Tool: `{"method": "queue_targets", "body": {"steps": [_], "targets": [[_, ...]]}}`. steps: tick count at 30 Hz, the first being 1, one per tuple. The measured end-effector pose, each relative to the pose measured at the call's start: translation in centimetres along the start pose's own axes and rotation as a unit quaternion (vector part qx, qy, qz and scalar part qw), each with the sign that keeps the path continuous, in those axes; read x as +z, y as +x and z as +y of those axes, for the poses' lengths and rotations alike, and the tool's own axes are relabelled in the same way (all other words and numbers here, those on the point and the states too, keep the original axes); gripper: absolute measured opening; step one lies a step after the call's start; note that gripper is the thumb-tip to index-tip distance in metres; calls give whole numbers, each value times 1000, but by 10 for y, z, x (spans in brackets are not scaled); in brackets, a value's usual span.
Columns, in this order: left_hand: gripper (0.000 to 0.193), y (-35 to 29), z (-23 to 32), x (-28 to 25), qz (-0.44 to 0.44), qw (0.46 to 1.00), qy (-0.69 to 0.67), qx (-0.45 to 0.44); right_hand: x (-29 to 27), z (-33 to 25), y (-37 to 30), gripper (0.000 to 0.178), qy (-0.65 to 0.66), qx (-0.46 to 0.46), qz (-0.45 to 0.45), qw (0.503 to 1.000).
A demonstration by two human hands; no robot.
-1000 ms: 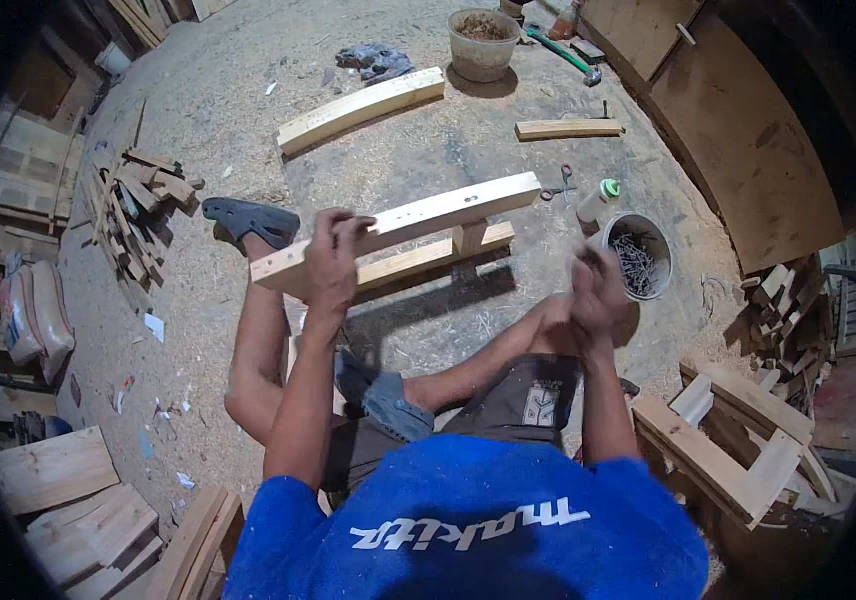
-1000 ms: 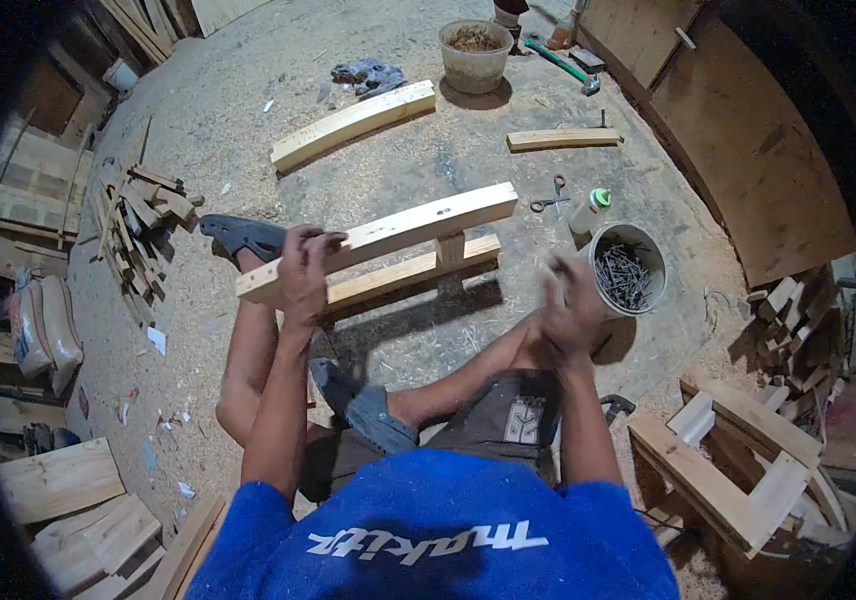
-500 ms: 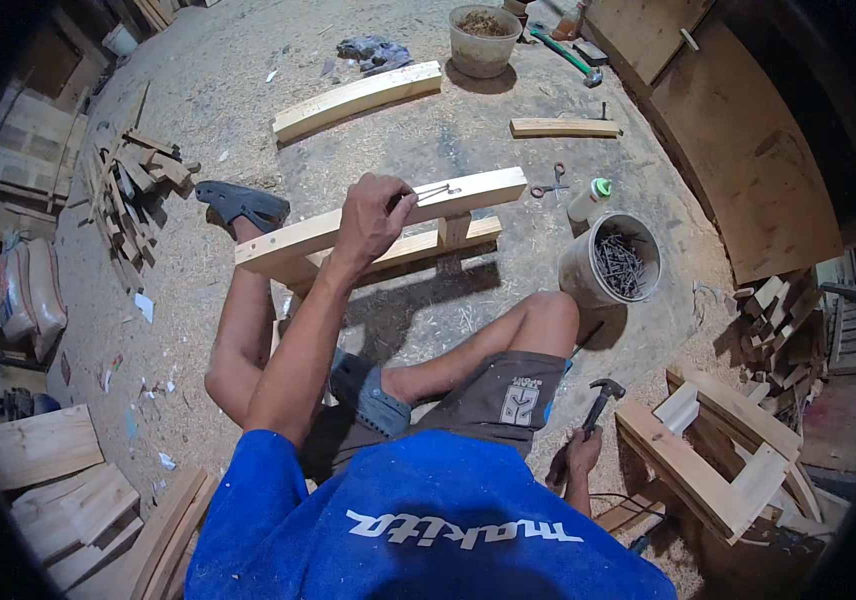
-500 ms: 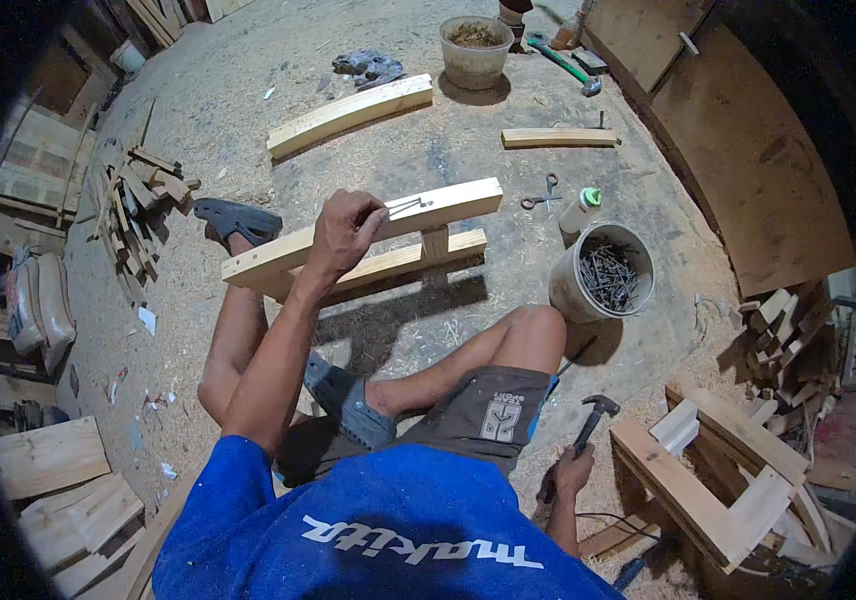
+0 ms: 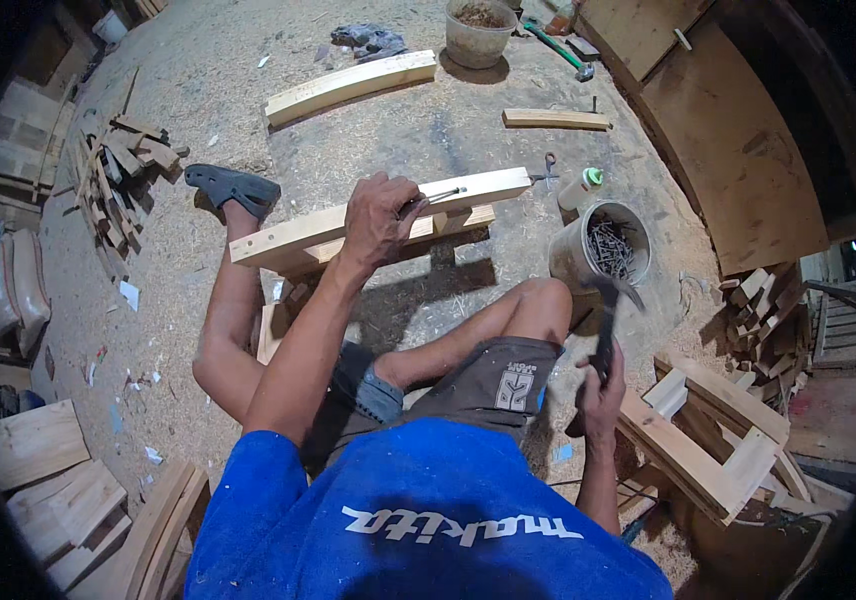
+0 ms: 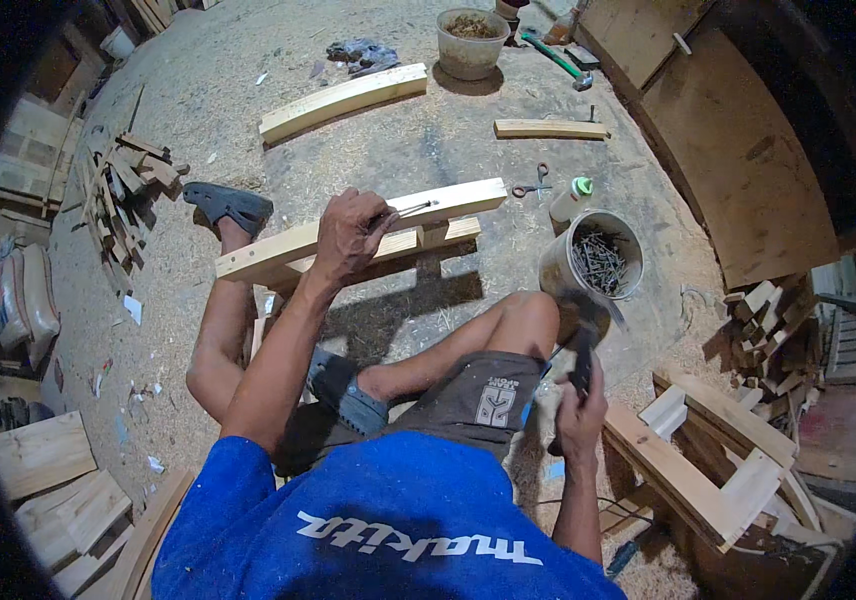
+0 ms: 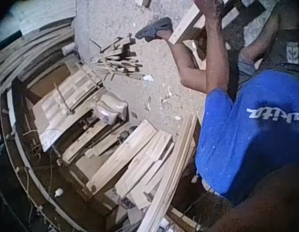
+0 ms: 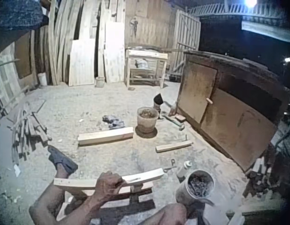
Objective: Hammering nails into wood pieces to assemble a frame.
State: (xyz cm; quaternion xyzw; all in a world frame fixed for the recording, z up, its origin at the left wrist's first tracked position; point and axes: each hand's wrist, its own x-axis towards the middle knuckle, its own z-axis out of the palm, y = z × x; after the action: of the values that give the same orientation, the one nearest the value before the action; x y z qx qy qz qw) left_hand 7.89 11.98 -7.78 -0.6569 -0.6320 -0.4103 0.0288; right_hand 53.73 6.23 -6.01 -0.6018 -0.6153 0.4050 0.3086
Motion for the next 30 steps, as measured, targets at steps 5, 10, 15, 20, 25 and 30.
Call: {"method": "queue_targets", "body": {"steps": [5, 10, 15, 20, 25, 30], "targets": [[15, -1, 5, -5, -18, 998, -31, -54, 52, -94, 49, 50, -58, -240, -22, 969], [17, 2, 4, -5, -42, 993, -52, -93, 62, -171, 67, 50, 20, -258, -19, 966], [15, 0, 2, -4, -34, 994, -50, -90, 101, -149, 87, 59, -89, -418, 9, 904], [15, 3, -2, -5, -40, 994, -45, -86, 103, -127, 105, 50, -253, -250, -129, 926], [15, 2, -3, -4, -39, 996, -40, -73, 29, -261, 87, 35, 37, -487, 139, 861], [16, 2, -5, -1, -11, 998, -43, -52, 61, -269, 77, 34, 18, -499, 158, 852]]}}
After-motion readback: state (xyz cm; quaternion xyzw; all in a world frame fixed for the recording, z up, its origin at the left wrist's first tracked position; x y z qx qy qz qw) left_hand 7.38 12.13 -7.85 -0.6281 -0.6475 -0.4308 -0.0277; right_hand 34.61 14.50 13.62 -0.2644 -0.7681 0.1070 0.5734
